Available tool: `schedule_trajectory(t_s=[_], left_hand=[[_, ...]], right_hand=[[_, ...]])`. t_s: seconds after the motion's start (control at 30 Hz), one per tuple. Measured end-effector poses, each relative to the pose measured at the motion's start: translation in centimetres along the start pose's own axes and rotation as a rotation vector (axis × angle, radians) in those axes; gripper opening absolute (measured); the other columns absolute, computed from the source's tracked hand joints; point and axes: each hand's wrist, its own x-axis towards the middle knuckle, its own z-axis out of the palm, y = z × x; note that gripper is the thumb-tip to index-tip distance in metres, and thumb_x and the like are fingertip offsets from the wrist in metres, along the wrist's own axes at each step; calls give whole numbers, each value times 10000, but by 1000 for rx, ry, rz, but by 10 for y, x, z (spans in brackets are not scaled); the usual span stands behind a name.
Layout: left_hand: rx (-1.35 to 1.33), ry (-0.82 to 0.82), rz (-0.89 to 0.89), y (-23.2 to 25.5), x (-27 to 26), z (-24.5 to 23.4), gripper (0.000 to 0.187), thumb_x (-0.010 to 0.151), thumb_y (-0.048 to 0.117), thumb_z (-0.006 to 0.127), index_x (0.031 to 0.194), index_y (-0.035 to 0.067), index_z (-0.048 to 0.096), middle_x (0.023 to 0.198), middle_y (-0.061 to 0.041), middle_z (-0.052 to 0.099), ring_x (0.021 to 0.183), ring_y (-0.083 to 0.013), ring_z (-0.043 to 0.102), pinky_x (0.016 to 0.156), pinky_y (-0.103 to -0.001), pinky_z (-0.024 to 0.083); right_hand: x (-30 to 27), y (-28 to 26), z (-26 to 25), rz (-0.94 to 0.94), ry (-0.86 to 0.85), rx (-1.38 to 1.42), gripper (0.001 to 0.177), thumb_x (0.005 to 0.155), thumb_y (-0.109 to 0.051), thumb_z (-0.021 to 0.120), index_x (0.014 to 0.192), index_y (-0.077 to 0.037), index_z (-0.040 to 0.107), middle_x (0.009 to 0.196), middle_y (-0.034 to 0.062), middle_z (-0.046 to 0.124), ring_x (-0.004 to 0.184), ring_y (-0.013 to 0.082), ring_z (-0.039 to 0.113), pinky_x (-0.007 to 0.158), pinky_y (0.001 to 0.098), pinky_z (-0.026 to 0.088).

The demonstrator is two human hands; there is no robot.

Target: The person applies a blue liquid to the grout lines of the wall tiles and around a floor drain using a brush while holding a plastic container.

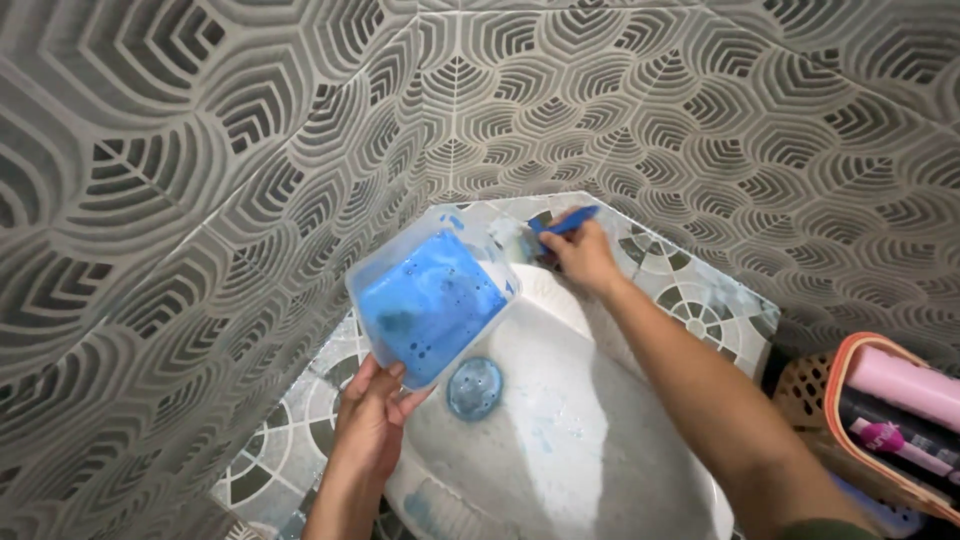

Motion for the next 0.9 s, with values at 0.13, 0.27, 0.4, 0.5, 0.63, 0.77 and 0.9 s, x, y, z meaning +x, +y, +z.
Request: schedule_trajectory(t_s=[0.13, 0.27, 0.4, 0.5, 0.63, 0.77, 0.9], left_hand=[[-13, -20, 7, 0, 0, 4, 505, 923, 108, 542, 1418, 12, 529, 1335, -118, 646, 1206, -254, 642, 1025, -495, 537], [-24, -87, 18, -5, 6, 13, 519, 912, 108, 541, 1421, 8, 523, 1345, -124, 644, 1213, -263, 641, 1025, -495, 543], [13, -72, -4, -15, 7, 21, 513, 917, 115, 556, 1408, -30, 525, 1341, -129, 642, 1225, -265, 632, 1007, -508, 544], [9, -110, -40, -19, 4, 28, 531, 910, 122, 579, 1420, -12, 517, 1344, -128, 651, 1225, -254, 636, 1009, -476, 540], [70, -122, -88, -22, 1, 37, 539, 912, 147, 583, 1432, 17, 525, 1327, -123, 659, 1177, -247, 645, 956, -452, 529], [88, -151, -119, -35, 3, 43, 526, 901, 157, 598, 1407, 23, 549, 1306, -122, 667, 1164, -248, 640, 960, -460, 519], [103, -157, -151, -44, 4, 52, 522, 881, 177, 617, 1383, 42, 572, 1279, -113, 675, 1162, -256, 644, 985, -478, 512]], right_hand=[[11, -28, 53, 136, -8, 32, 231, 883, -74, 762, 1064, -24, 626, 896, 77, 729, 770, 167, 716, 694, 340, 593], [14, -35, 51, 49, 200, -252, 220, 855, -127, 805, 1015, -38, 682, 845, 114, 751, 735, 221, 714, 698, 369, 564], [19, -7, -23, -47, 318, -454, 204, 866, -146, 778, 978, -10, 674, 870, 179, 734, 795, 331, 718, 724, 430, 546], [15, 2, -111, -12, 367, -697, 175, 878, -134, 768, 980, -17, 687, 917, 221, 731, 869, 398, 718, 753, 469, 543], [-29, 0, -175, -69, 302, -800, 240, 823, -106, 777, 1001, -16, 645, 937, 245, 724, 903, 434, 703, 766, 493, 543], [-77, -2, -190, 24, 291, -996, 271, 880, -116, 822, 1050, -7, 640, 893, 263, 713, 864, 470, 668, 731, 524, 506], [-93, -2, -157, 12, 265, -586, 204, 855, -60, 762, 1019, -27, 645, 854, 159, 712, 762, 261, 697, 697, 404, 552]])
